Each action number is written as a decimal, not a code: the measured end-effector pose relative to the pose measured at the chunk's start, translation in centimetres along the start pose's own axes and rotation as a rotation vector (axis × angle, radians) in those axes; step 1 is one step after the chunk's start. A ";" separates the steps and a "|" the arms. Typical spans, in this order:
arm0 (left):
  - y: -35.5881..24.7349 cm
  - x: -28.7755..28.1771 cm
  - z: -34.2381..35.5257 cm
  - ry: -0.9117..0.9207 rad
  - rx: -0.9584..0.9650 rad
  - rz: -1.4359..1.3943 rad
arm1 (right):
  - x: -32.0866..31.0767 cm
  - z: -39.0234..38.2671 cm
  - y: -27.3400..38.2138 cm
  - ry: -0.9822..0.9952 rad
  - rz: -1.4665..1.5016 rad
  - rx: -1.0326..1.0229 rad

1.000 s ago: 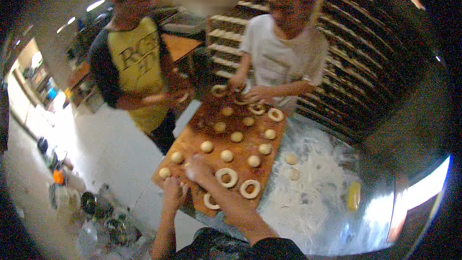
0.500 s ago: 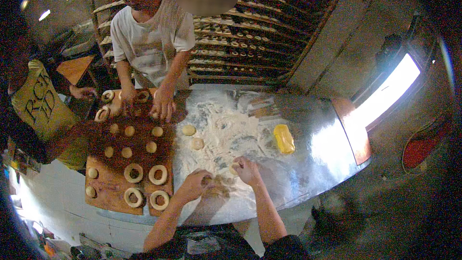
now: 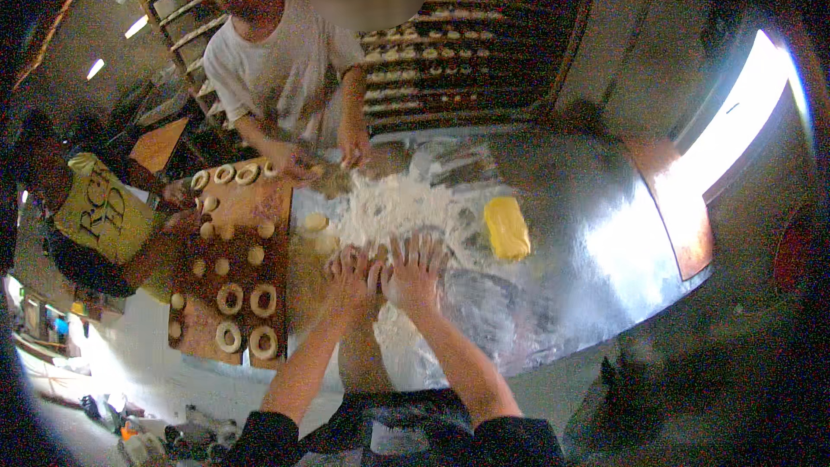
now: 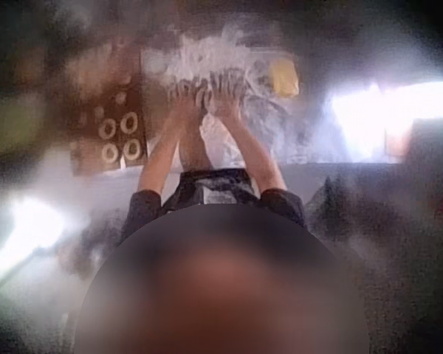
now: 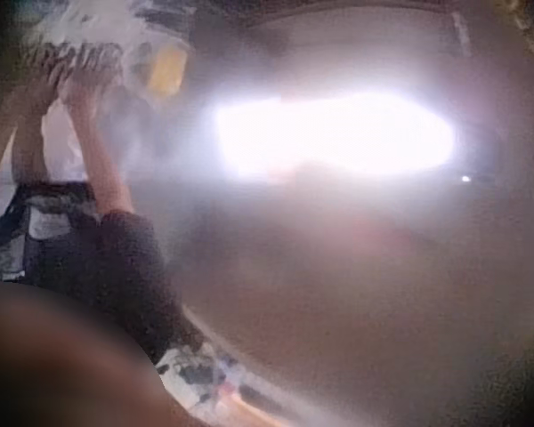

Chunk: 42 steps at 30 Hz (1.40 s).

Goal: The person shapes dough balls into rings by hand and places them on a wooden board. Two coworkers also shape dough and place the finished rings onto a multi-tiered rack.

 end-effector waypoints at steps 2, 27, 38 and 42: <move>0.7 0.1 0.0 -0.051 0.000 -0.073 | 0.3 0.1 -0.9 0.106 0.121 0.049; -7.6 -7.7 -4.7 0.440 -0.705 -1.029 | -9.4 -3.6 -3.4 0.607 1.075 0.209; -4.6 -9.6 -4.2 0.061 -0.396 -0.596 | -3.0 -4.1 -0.4 0.395 0.878 0.208; -3.3 -11.6 -6.4 -0.247 -0.303 -0.647 | -2.4 -6.1 2.0 0.660 1.804 0.323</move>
Point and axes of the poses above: each hand's wrist, its own z-axis towards the middle knuckle, its own x-axis out of the palm, y = z × x, the point moved 10 cm from there along z, towards the middle knuckle, and after that the axes turned 4 degrees about -y, right-handed, at the moved point
